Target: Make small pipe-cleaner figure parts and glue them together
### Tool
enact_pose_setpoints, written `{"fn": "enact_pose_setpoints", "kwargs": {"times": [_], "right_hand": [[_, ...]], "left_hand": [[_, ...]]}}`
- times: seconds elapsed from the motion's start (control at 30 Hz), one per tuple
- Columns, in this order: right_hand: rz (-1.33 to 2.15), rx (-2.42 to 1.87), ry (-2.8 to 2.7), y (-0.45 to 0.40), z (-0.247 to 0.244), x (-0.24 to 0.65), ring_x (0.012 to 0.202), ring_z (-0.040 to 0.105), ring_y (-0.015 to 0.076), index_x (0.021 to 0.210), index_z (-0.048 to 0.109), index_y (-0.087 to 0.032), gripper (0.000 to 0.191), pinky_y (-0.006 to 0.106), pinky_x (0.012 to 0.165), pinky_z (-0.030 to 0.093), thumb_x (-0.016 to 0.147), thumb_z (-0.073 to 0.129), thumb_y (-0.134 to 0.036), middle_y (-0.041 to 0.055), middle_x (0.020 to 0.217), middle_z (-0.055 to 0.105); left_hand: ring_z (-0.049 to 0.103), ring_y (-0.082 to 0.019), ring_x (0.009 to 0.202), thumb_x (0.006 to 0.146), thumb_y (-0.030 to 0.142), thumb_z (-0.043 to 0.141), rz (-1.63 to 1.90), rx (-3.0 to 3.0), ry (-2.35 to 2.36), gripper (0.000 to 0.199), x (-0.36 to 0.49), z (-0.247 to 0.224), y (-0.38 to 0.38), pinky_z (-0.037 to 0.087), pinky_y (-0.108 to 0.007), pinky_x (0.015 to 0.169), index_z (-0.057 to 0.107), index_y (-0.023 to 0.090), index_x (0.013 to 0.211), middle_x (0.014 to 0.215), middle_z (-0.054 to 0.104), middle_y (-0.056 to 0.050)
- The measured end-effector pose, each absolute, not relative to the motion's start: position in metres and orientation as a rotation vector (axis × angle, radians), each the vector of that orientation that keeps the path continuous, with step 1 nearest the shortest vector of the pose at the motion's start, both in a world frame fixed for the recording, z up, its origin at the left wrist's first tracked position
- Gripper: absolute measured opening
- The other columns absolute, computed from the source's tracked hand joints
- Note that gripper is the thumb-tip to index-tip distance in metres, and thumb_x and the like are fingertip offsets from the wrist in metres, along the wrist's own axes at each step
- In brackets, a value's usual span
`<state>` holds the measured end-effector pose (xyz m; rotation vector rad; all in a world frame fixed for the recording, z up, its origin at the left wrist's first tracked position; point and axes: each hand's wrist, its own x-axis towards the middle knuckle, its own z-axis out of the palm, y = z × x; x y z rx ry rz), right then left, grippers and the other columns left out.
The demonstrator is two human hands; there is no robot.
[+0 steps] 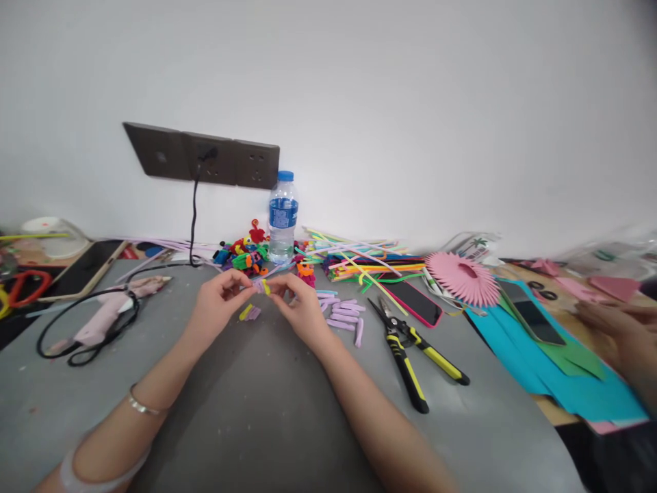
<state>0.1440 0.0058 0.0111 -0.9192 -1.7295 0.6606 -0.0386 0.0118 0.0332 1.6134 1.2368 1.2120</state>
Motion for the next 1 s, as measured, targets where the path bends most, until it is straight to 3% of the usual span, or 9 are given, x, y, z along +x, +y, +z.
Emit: {"fn": "enact_pose_setpoints", "kwargs": {"times": [1.0], "right_hand": [[0.686,-0.863,-1.726,0.005,0.011,0.145,0.072,0.062,0.0146,0.101,0.065,-0.019,0.018,0.027,0.071,0.048,0.084,0.061,-0.015,0.0021,0.086,0.068]], "left_hand": [[0.051,-0.012,0.056,0.073,0.042,0.071,1.182,1.62,1.304,0.025,-0.036,0.04,0.007,0.038,-0.023,0.054,0.06,0.019,0.072,0.063,0.06,0.002]]}}
